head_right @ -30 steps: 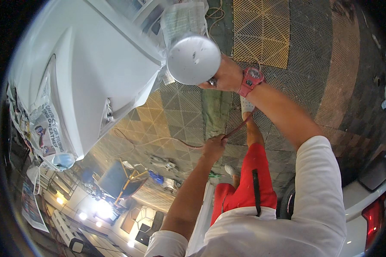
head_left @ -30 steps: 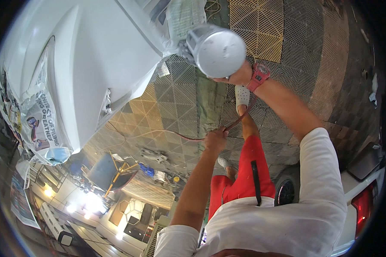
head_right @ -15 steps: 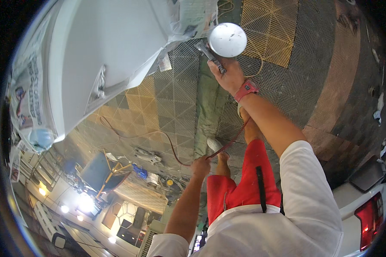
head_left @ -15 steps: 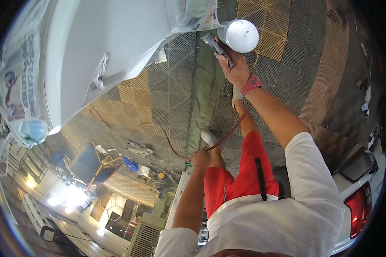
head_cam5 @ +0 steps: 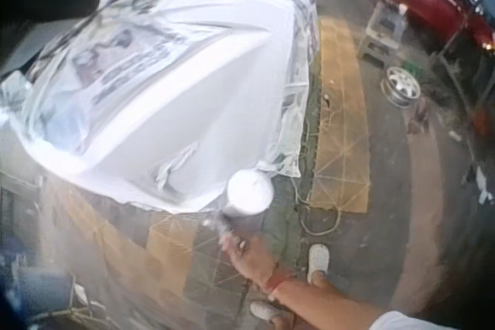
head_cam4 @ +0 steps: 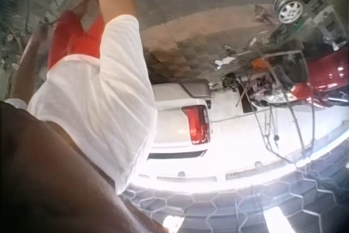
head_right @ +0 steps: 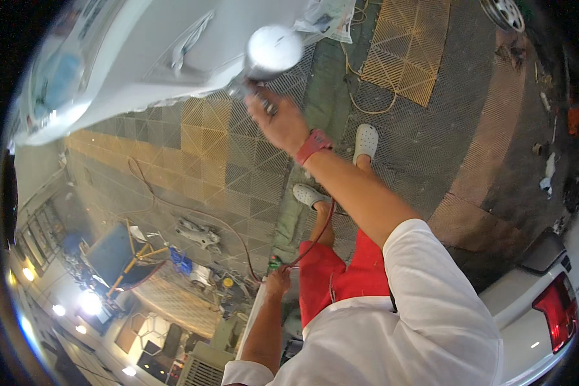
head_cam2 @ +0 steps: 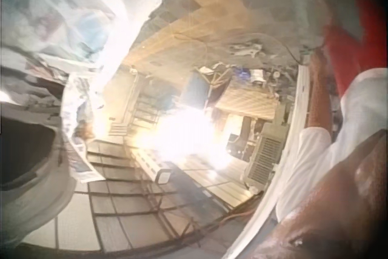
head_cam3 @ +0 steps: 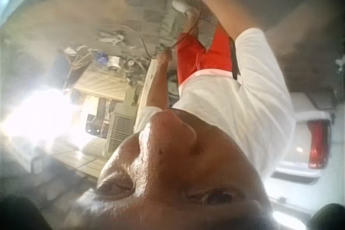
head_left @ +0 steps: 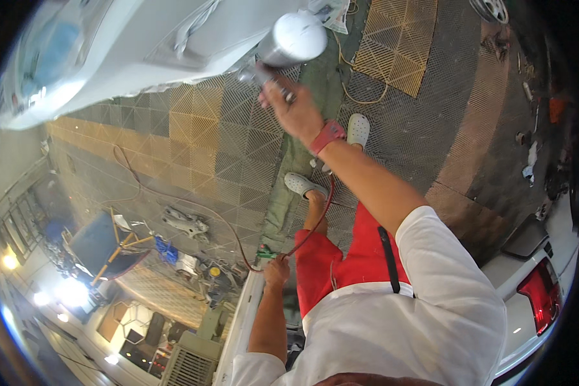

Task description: The person uses a spray gun to apply white paint to the side of a car. The vehicle is partially masked with newspaper and tape to protect adjacent areas. The person moves along the side of the car, applying paint in steady, overlapping strokes to ensure even coverage.

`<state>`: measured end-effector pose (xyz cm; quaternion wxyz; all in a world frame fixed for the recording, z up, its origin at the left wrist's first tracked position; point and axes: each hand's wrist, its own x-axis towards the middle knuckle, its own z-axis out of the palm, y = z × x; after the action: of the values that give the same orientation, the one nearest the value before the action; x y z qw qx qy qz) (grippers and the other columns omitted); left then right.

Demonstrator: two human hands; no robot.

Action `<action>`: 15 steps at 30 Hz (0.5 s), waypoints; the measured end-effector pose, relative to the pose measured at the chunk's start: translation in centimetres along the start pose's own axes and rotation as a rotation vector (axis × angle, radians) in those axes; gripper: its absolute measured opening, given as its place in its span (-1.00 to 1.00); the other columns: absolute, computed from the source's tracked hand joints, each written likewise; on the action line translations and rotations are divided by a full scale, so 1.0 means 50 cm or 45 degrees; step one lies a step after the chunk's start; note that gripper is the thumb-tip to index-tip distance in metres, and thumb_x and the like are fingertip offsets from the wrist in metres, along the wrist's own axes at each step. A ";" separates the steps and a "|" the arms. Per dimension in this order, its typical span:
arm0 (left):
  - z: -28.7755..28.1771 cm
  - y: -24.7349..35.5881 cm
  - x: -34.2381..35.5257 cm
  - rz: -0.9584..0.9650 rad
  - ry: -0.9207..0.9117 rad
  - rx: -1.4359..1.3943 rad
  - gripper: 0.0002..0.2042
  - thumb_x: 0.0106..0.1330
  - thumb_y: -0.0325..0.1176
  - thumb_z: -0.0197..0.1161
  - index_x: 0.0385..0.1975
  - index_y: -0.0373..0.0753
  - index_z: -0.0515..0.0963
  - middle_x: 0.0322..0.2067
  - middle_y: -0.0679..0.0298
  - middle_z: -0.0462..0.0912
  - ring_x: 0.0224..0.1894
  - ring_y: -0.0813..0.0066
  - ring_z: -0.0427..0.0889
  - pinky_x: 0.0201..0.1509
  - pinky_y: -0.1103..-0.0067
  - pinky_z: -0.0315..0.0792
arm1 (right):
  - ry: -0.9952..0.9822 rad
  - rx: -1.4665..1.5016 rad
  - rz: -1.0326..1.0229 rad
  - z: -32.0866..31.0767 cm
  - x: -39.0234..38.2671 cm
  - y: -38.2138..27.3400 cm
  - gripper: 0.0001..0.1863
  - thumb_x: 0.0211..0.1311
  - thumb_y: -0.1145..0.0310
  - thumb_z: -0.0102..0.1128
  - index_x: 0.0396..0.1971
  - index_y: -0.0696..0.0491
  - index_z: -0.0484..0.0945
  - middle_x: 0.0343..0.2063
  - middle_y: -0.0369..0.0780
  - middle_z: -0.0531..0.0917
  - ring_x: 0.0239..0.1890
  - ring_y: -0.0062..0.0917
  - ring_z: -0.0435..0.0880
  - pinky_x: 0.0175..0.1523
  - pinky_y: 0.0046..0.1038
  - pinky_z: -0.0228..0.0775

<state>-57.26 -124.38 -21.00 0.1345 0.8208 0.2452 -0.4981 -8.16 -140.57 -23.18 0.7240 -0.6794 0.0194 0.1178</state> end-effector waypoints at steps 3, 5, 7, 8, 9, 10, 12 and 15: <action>-0.002 0.017 0.015 0.155 0.107 -0.137 -0.76 0.43 -0.16 0.16 -0.09 -0.09 0.68 -0.27 -0.07 0.75 -0.13 -0.14 0.73 -0.05 0.09 0.58 | 0.226 -0.144 -0.013 -0.061 0.002 -0.020 -0.58 0.60 0.11 0.01 0.02 0.17 0.66 -0.42 -0.26 0.76 -0.47 -0.68 0.64 -0.39 -0.56 0.49; 0.018 0.022 0.028 0.270 0.219 -0.253 -0.77 0.41 -0.15 0.22 -0.14 -0.11 0.69 -0.32 -0.08 0.74 -0.20 -0.17 0.72 -0.10 0.07 0.57 | 0.389 -0.172 0.037 -0.132 0.001 -0.069 -0.53 0.58 0.05 0.02 -0.11 0.20 0.68 -0.42 -0.23 0.77 -0.45 -0.62 0.69 -0.35 -0.50 0.49; 0.030 0.033 0.044 0.369 0.252 -0.347 -0.77 0.41 -0.15 0.24 -0.15 -0.12 0.70 -0.33 -0.07 0.74 -0.21 -0.18 0.72 -0.11 0.05 0.55 | 0.550 -0.278 0.049 -0.199 0.001 -0.111 -0.49 0.56 0.02 0.04 -0.18 0.24 0.67 -0.43 -0.19 0.78 -0.41 -0.56 0.74 -0.25 -0.44 0.53; 0.032 0.042 0.047 0.371 0.286 -0.323 -0.78 0.41 -0.15 0.24 -0.16 -0.12 0.70 -0.33 -0.06 0.74 -0.22 -0.18 0.71 -0.11 0.05 0.55 | 0.627 -0.361 0.066 -0.226 -0.001 -0.133 -0.49 0.56 0.01 0.05 -0.20 0.24 0.67 -0.45 -0.18 0.77 -0.43 -0.56 0.73 -0.27 -0.43 0.52; 0.029 0.055 0.046 0.373 0.322 -0.297 -0.78 0.41 -0.16 0.25 -0.16 -0.12 0.70 -0.33 -0.06 0.74 -0.23 -0.18 0.71 -0.11 0.04 0.54 | 0.693 -0.344 0.012 -0.251 0.004 -0.141 -0.49 0.56 0.01 0.05 -0.21 0.24 0.67 -0.45 -0.18 0.77 -0.45 -0.55 0.73 -0.29 -0.44 0.51; 0.023 0.063 0.043 0.372 0.358 -0.266 -0.79 0.41 -0.17 0.25 -0.17 -0.13 0.69 -0.33 -0.05 0.74 -0.25 -0.19 0.71 -0.11 0.03 0.53 | 0.758 -0.323 -0.039 -0.267 0.012 -0.155 -0.49 0.56 0.01 0.05 -0.22 0.24 0.66 -0.46 -0.18 0.77 -0.46 -0.54 0.73 -0.30 -0.44 0.50; 0.006 0.069 0.033 0.361 0.311 -0.385 -0.79 0.42 -0.18 0.25 -0.16 -0.13 0.69 -0.33 -0.05 0.73 -0.24 -0.18 0.70 -0.10 0.04 0.52 | 0.786 -0.289 -0.102 -0.273 0.016 -0.162 -0.47 0.57 -0.01 0.01 -0.20 0.22 0.66 -0.46 -0.19 0.76 -0.55 -0.58 0.67 -0.41 -0.49 0.45; 0.035 0.024 0.033 0.357 0.287 -0.428 -0.79 0.41 -0.17 0.25 -0.14 -0.13 0.68 -0.32 -0.03 0.73 -0.21 -0.15 0.69 -0.08 0.05 0.52 | 0.644 -0.241 -0.060 -0.215 0.008 -0.200 -0.46 0.57 -0.04 -0.01 -0.17 0.20 0.66 -0.47 -0.21 0.76 -0.64 -0.65 0.60 -0.59 -0.56 0.38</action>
<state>-57.27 -125.76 -23.30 0.3087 0.8633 0.2217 -0.3320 -4.40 -151.63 -14.27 0.6319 -0.7522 0.1728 -0.0711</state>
